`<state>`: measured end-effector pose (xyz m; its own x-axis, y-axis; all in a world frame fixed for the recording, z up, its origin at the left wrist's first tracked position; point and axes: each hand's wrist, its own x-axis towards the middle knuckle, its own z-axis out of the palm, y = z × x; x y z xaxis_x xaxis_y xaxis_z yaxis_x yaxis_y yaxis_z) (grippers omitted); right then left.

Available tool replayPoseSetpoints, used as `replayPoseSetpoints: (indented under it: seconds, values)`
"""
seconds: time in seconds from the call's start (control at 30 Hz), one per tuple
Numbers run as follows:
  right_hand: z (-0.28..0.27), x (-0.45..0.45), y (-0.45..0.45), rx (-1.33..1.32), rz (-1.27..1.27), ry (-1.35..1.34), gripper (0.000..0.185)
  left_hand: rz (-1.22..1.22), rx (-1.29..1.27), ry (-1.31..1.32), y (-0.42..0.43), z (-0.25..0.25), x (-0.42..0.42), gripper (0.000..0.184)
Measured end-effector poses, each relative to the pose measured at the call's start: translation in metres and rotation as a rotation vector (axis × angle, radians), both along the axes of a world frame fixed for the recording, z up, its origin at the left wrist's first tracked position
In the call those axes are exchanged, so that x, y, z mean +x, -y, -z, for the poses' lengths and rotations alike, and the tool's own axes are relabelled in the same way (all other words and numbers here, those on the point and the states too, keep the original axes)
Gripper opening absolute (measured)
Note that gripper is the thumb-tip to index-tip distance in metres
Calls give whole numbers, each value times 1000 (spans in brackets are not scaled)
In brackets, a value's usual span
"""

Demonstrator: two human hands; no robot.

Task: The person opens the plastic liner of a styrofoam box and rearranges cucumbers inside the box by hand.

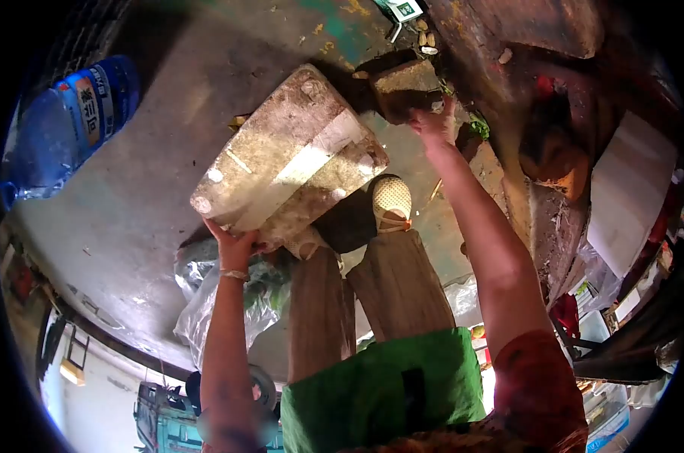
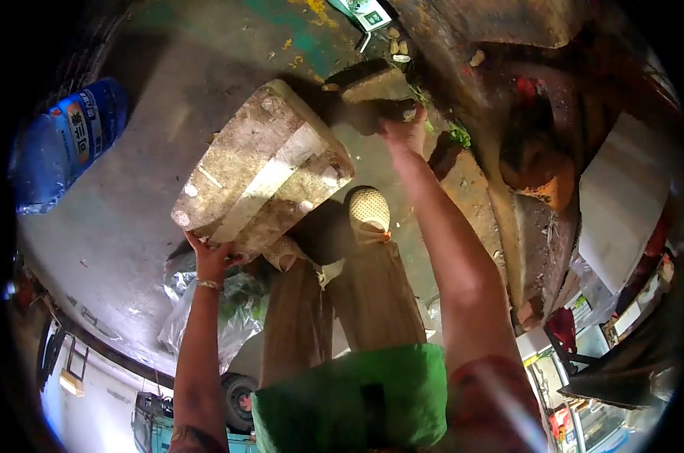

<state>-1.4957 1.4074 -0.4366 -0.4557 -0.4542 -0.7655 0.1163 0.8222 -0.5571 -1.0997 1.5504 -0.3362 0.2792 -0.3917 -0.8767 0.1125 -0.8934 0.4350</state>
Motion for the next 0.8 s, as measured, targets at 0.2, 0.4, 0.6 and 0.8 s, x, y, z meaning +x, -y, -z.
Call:
replayPoseSetpoints:
  seconds: [0.2, 0.4, 0.6, 0.8]
  values:
    - [3, -21, -21, -132, -142, 14, 85, 28, 2, 20, -3, 4, 2, 113]
    - [-66, 55, -21, -364, -616, 97, 87, 9, 65, -2, 1, 2, 3, 112]
    - [-92, 93, -15, -286, -983, -429, 74, 104, -139, 2, -12, 3, -5, 105]
    - [-115, 29, -15, -332, -727, -97, 61, 52, -15, -72, 43, -16, -70, 115]
